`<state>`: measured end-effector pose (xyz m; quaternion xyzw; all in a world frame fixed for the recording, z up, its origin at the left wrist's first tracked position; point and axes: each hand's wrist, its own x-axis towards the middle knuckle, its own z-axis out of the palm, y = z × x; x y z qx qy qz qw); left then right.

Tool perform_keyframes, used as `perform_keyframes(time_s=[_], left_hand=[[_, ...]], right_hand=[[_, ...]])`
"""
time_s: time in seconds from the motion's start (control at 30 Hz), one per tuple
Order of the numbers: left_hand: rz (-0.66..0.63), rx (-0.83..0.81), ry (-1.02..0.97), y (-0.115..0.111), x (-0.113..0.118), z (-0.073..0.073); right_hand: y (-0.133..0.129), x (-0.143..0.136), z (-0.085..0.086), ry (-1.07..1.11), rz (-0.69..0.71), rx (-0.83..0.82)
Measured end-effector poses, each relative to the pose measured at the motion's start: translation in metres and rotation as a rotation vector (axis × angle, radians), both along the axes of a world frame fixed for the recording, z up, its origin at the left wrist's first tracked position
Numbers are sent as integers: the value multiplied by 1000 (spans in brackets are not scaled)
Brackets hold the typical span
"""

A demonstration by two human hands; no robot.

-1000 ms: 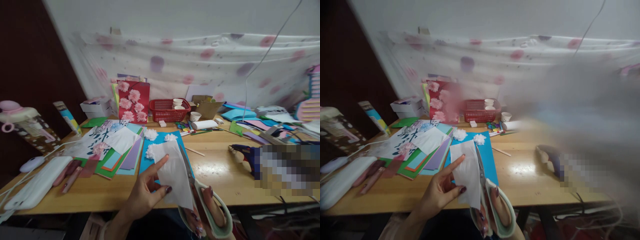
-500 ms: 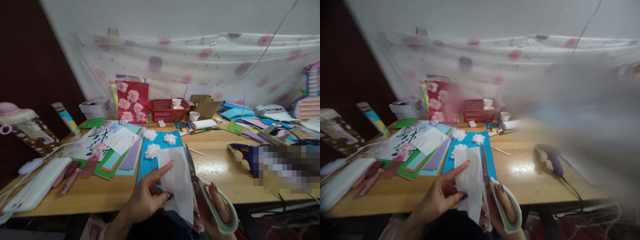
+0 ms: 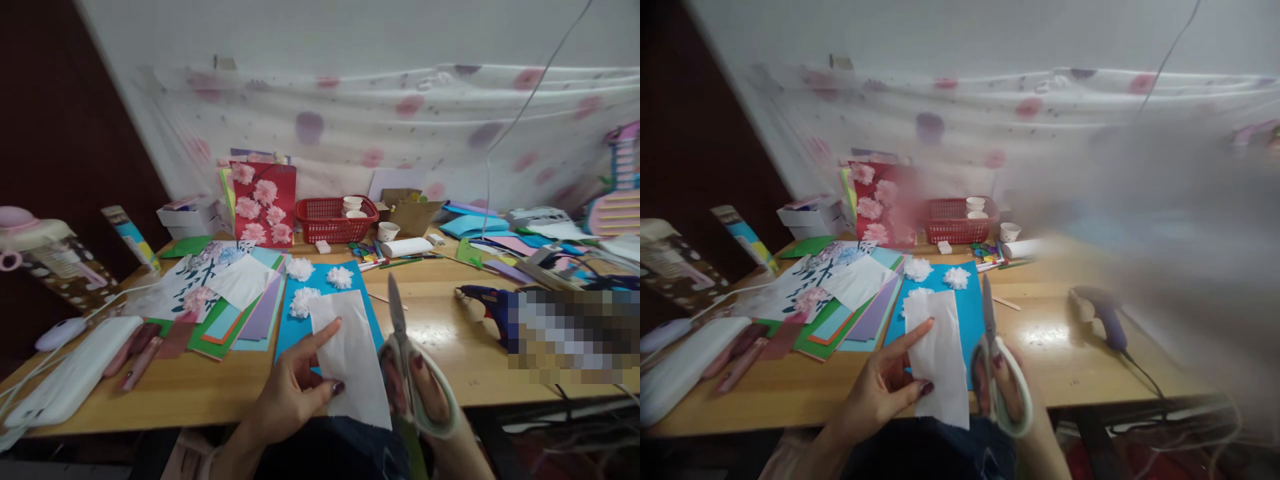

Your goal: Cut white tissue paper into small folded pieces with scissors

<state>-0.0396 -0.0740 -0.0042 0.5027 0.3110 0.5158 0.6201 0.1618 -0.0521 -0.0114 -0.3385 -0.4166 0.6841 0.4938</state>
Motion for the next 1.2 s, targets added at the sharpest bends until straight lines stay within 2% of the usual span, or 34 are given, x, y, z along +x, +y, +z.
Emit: perform_keyframes(time_s=[0.03, 0.1, 0.17, 0.2, 0.27, 0.37, 0.63, 0.8, 0.87, 0.9, 0.93, 1.03, 1.1, 1.2], left_hand=[[5, 1, 3, 1, -2, -1], [16, 6, 10, 2, -5, -1], [17, 10, 20, 3, -7, -3], [16, 10, 24, 4, -8, -3], [14, 15, 31, 6, -9, -5], [27, 29, 37, 8, -10, -8], [14, 19, 9, 9, -9, -8], [3, 11, 9, 10, -8, -7], [-6, 18, 36, 10, -8, -6], [-9, 22, 59, 9, -7, -5], [-9, 26, 89, 7, -6, -4], [-5, 47, 200, 3, -4, 3], [2, 72, 276, 1, -2, 7], [58, 108, 380, 1, -1, 8]], right_hand=[[4, 11, 3, -100, -113, 27], [10, 34, 8, -673, -431, 172], [16, 55, 9, -1206, -632, 246], [18, 64, 8, -1376, -662, 273], [22, 77, 3, -1568, -661, 306], [25, 88, -5, -1644, -642, 316], [34, 98, -11, -1515, -519, 384], [32, 93, -2, -1370, -669, 395], [25, 79, 5, -1214, -713, 395], [20, 68, 8, -1098, -691, 387], [15, 55, 12, -947, -618, 376], [-1, 13, 19, -512, -269, 355], [-9, -10, 20, -380, -69, 285], [-14, -27, 17, -312, 27, 192]])
